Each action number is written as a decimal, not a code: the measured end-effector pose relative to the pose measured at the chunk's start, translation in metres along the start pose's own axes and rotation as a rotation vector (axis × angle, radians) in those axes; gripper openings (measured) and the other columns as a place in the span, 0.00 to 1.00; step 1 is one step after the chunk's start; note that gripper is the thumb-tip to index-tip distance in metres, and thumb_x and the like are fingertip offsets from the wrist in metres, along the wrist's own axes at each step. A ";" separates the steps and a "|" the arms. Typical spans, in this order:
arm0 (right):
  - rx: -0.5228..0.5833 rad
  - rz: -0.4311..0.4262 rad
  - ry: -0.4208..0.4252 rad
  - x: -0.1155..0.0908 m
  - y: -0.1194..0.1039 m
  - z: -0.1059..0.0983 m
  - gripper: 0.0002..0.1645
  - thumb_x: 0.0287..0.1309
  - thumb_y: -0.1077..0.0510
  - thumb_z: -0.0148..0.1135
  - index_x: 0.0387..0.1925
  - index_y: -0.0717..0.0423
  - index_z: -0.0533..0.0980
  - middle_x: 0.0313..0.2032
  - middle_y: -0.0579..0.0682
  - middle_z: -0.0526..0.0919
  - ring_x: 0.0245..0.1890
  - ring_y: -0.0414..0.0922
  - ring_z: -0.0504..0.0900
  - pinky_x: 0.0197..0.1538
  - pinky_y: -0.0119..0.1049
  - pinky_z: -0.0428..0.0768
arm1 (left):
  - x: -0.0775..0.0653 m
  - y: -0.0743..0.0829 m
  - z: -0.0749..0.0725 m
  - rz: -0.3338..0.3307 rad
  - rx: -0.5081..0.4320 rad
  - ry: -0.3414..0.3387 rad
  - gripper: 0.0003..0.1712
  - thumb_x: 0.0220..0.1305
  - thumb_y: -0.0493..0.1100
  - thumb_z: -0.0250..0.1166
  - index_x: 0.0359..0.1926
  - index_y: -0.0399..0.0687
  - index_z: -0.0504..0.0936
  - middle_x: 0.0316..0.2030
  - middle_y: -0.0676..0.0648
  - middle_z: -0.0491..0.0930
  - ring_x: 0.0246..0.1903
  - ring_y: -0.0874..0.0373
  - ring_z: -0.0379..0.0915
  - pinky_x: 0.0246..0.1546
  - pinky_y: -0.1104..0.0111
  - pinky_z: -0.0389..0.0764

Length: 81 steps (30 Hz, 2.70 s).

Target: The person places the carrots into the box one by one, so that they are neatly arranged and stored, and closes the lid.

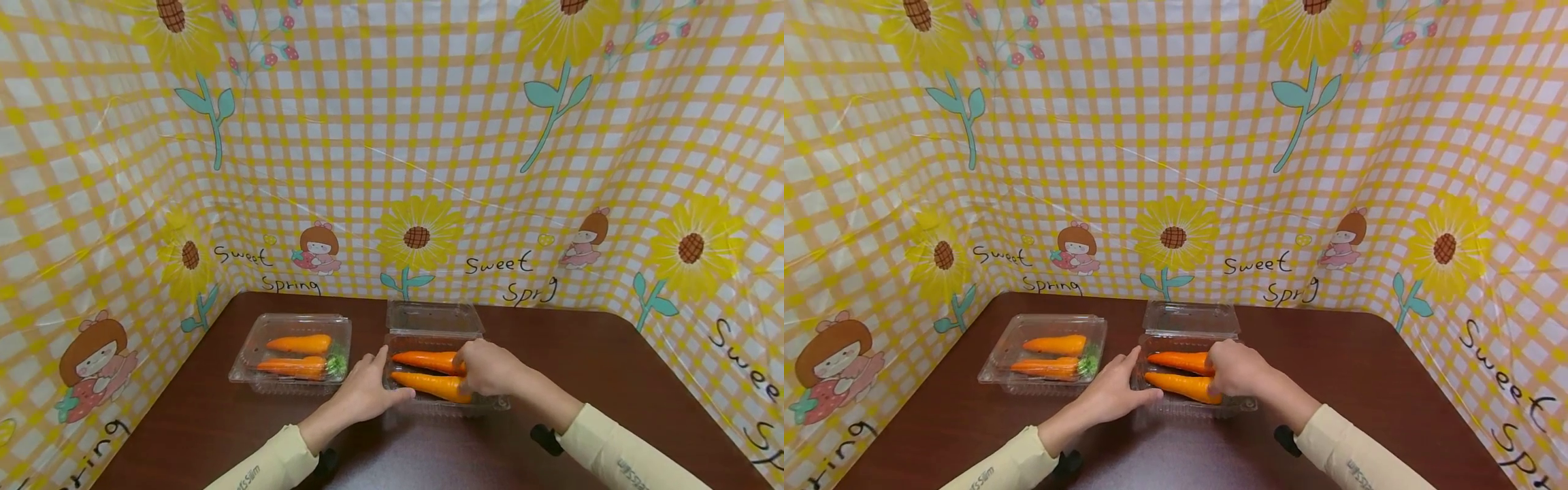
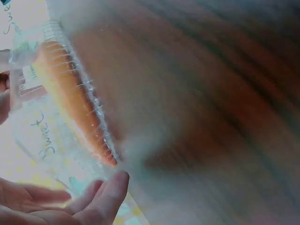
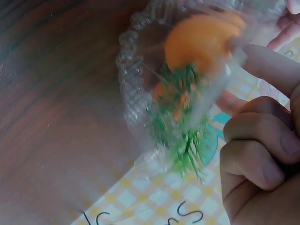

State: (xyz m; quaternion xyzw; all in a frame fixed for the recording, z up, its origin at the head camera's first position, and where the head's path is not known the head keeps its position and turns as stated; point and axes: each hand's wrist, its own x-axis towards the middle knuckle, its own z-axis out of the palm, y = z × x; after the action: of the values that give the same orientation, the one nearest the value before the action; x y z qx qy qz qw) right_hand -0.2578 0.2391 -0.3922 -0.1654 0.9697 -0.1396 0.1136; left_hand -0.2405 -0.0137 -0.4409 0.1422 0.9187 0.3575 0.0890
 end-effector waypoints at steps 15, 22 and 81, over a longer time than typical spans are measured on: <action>0.184 0.045 0.241 0.009 0.046 -0.030 0.24 0.66 0.49 0.65 0.54 0.64 0.82 0.31 0.54 0.88 0.21 0.42 0.78 0.27 0.38 0.74 | 0.053 0.019 -0.009 -0.119 -0.215 0.153 0.52 0.69 0.55 0.64 0.80 0.38 0.46 0.77 0.29 0.45 0.76 0.32 0.42 0.68 0.37 0.59; 0.222 0.156 0.268 0.030 0.073 -0.026 0.31 0.67 0.43 0.63 0.54 0.68 0.81 0.45 0.62 0.87 0.33 0.49 0.84 0.36 0.46 0.81 | 0.081 0.016 -0.009 -0.227 -0.412 0.140 0.41 0.74 0.49 0.59 0.76 0.30 0.54 0.75 0.30 0.53 0.74 0.32 0.50 0.69 0.40 0.61; 0.400 0.127 0.416 -0.029 0.061 -0.022 0.19 0.70 0.52 0.60 0.55 0.61 0.80 0.14 0.45 0.64 0.13 0.42 0.60 0.19 0.34 0.63 | 0.026 0.027 -0.035 0.197 -0.051 0.519 0.05 0.69 0.40 0.65 0.41 0.48 0.88 0.47 0.48 0.81 0.52 0.48 0.73 0.50 0.54 0.76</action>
State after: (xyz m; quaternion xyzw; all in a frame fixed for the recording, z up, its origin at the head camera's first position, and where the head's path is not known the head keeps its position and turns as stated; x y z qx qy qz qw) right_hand -0.2549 0.3101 -0.3855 -0.0464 0.9337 -0.3517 -0.0488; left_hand -0.2690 -0.0089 -0.3987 0.1323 0.8832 0.4119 -0.1809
